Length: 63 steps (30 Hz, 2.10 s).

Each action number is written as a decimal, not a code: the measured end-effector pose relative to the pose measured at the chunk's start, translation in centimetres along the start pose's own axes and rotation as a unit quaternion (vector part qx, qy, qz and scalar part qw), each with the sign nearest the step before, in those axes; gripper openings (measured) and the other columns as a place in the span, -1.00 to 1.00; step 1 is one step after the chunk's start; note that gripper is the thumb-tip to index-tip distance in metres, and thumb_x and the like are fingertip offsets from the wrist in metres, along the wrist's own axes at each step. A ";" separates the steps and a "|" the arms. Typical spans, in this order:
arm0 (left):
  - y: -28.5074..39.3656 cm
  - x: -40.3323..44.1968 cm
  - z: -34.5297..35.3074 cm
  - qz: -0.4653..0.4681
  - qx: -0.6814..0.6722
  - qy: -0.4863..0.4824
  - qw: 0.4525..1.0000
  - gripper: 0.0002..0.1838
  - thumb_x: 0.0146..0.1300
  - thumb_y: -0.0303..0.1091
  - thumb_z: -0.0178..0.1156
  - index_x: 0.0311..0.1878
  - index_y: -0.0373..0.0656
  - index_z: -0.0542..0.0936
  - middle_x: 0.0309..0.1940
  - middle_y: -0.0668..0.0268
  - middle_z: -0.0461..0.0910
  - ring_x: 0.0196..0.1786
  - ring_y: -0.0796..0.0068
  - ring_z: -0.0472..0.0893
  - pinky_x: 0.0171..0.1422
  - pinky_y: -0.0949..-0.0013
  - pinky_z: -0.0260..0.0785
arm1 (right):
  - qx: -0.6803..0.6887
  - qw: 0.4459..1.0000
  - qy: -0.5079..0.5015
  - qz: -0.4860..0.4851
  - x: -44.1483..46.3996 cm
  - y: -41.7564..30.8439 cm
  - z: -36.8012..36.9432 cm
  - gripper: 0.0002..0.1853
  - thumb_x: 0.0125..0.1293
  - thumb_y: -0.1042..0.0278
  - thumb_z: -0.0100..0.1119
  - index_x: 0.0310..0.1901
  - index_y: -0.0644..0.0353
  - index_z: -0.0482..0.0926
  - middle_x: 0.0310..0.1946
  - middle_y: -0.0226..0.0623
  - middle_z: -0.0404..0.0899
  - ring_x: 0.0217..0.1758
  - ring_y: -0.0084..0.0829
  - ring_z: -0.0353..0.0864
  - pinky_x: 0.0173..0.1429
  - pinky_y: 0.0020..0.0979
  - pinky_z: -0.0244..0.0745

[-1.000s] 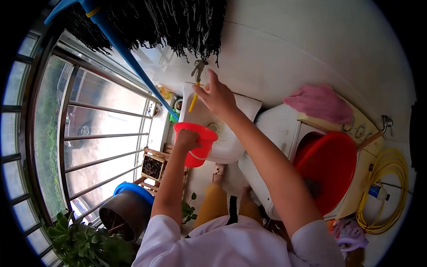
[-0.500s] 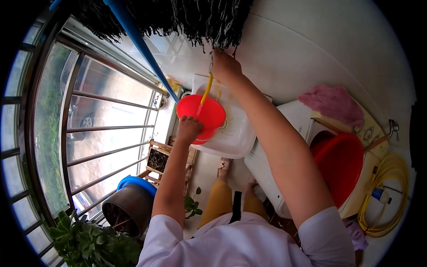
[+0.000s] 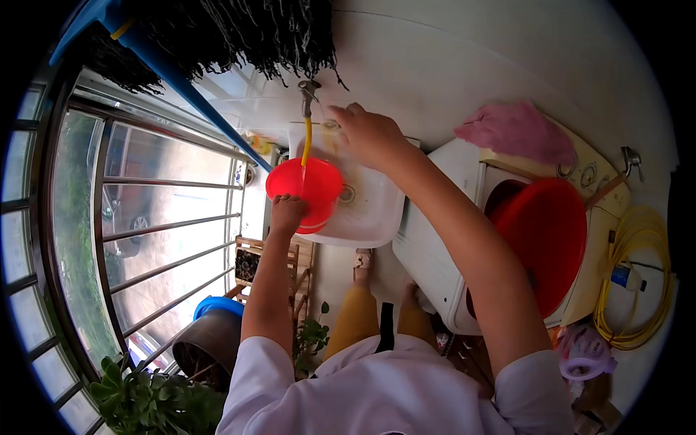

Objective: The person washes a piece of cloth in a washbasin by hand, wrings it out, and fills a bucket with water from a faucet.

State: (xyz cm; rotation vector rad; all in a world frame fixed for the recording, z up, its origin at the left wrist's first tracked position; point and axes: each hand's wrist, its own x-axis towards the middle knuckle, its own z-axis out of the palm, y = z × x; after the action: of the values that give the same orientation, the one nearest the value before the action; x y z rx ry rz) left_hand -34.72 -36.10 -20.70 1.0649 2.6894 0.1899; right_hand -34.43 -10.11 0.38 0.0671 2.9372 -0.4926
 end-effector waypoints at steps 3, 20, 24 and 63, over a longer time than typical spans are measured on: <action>-0.1 -0.2 0.0 0.011 -0.009 -0.003 1.000 -0.91 -0.07 -0.24 0.20 -0.43 0.07 0.61 -0.40 0.41 0.54 -0.10 0.34 0.50 0.12 0.17 0.17 | 0.063 0.997 0.001 -0.034 -5.0 0.1 -0.6 -0.52 0.18 0.30 0.06 0.16 0.10 0.28 -0.10 -0.19 0.43 -0.14 -0.25 0.54 -0.08 -0.27 0.45; 1.7 -1.0 0.6 0.057 0.029 0.027 0.998 -0.92 -0.08 -0.25 0.23 -0.54 0.01 0.58 -0.45 0.40 0.49 -0.14 0.36 0.48 0.13 0.19 0.19 | 0.237 0.971 -0.040 -0.009 -25.7 -3.2 5.7 -0.75 0.15 0.40 0.04 -0.11 0.16 0.51 -0.36 -0.24 0.46 -0.31 -0.21 0.52 -0.24 -0.26 0.45; 1.8 -1.4 0.7 0.074 0.022 0.039 0.996 -0.92 -0.09 -0.27 0.23 -0.53 -0.02 0.56 -0.43 0.39 0.48 -0.14 0.34 0.46 0.11 0.19 0.20 | 0.224 0.975 -0.007 -0.011 -26.9 -2.5 5.8 -0.74 0.10 0.47 0.02 -0.13 0.14 0.51 -0.37 -0.25 0.47 -0.32 -0.22 0.53 -0.26 -0.26 0.46; 4.5 5.7 1.6 -0.038 -0.092 -0.224 0.970 -0.54 -0.04 0.18 0.23 -0.42 -0.09 0.63 -0.44 0.19 0.61 -0.31 0.14 0.59 -0.18 0.14 0.40 | 0.235 0.971 -0.035 -0.001 -26.5 -1.7 7.7 -0.74 0.12 0.46 0.03 -0.12 0.13 0.54 -0.41 -0.31 0.47 -0.38 -0.26 0.51 -0.33 -0.30 0.45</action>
State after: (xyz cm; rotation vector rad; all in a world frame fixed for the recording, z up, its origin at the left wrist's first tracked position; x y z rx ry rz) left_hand -35.41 -28.88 -22.29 0.8306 2.2528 0.1578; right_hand -7.29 -14.67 -1.84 0.1019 2.6872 -1.1528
